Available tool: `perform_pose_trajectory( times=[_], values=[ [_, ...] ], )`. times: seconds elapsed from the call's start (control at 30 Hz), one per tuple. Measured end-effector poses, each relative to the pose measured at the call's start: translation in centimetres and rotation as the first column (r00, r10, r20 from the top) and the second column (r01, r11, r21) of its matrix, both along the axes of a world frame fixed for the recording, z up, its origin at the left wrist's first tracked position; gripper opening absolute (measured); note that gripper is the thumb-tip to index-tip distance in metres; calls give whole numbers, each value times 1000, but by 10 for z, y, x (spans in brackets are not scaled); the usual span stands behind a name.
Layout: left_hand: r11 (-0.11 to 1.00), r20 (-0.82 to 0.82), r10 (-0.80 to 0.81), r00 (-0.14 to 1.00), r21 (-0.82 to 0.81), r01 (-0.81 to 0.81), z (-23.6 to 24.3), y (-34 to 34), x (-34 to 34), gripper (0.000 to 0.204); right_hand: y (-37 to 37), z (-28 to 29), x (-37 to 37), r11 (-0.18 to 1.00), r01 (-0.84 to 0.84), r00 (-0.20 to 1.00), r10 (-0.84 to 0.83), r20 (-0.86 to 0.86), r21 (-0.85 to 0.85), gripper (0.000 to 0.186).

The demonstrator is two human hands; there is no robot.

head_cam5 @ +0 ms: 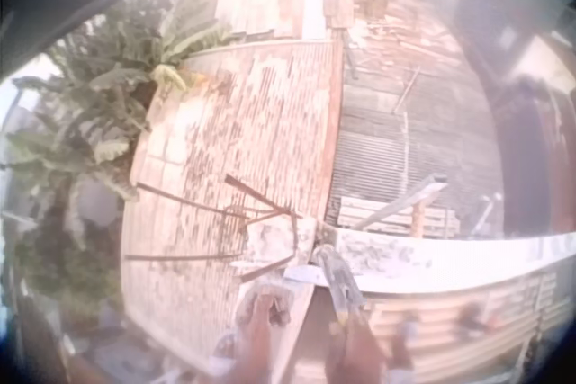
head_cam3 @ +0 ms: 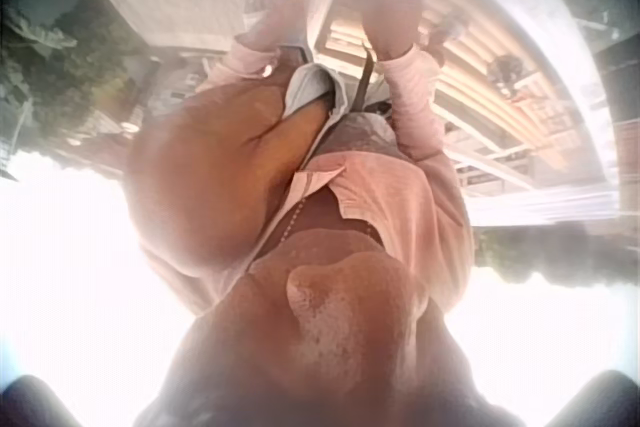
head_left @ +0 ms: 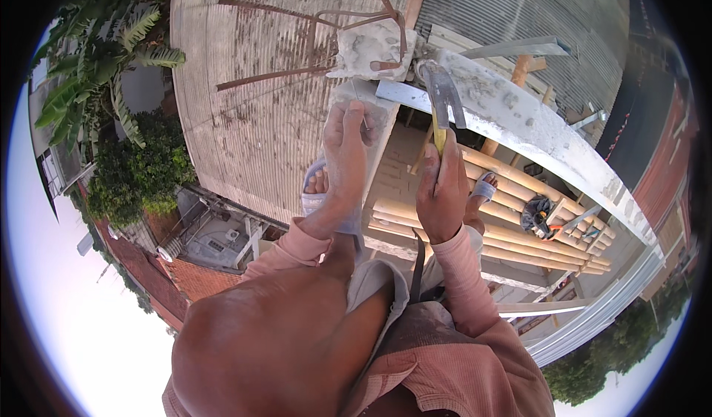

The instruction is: The person installs a white trim piece onto a concrete and metal roof structure. They hammer the trim into place, measure sections with a tape measure, and use a hand saw to cut the trim to size.

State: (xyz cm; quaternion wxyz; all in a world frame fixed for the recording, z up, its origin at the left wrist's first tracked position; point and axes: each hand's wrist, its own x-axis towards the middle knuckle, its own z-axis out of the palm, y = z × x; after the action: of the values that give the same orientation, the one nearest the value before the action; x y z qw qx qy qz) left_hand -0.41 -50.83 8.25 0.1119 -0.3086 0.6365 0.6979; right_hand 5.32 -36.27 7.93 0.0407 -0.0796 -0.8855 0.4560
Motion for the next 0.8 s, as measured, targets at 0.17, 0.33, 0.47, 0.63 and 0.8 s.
perform_pose_trajectory(
  times=[0.17,0.33,0.47,0.63,0.8],
  values=[
    [860,-307,-206,929,-510,22,-26,-20,-15,23,-6,-31,-2,998,-6,978,-6,209,56,37],
    [783,-403,-245,882,-618,-64,-52,-26,-31,25,-5,-20,3,992,94,990,-84,-110,89,41],
    [859,-387,-161,908,-509,-64,-51,-16,-39,30,-1,-28,-6,997,-70,968,73,239,-22,41],
    [881,-282,-118,952,-472,-31,-48,-23,-36,32,-10,-24,4,993,99,992,-93,79,-67,39],
    [769,-396,-277,875,-638,-45,-58,-26,-36,31,-7,-27,-5,999,15,988,-8,152,-40,38]
  ],
)
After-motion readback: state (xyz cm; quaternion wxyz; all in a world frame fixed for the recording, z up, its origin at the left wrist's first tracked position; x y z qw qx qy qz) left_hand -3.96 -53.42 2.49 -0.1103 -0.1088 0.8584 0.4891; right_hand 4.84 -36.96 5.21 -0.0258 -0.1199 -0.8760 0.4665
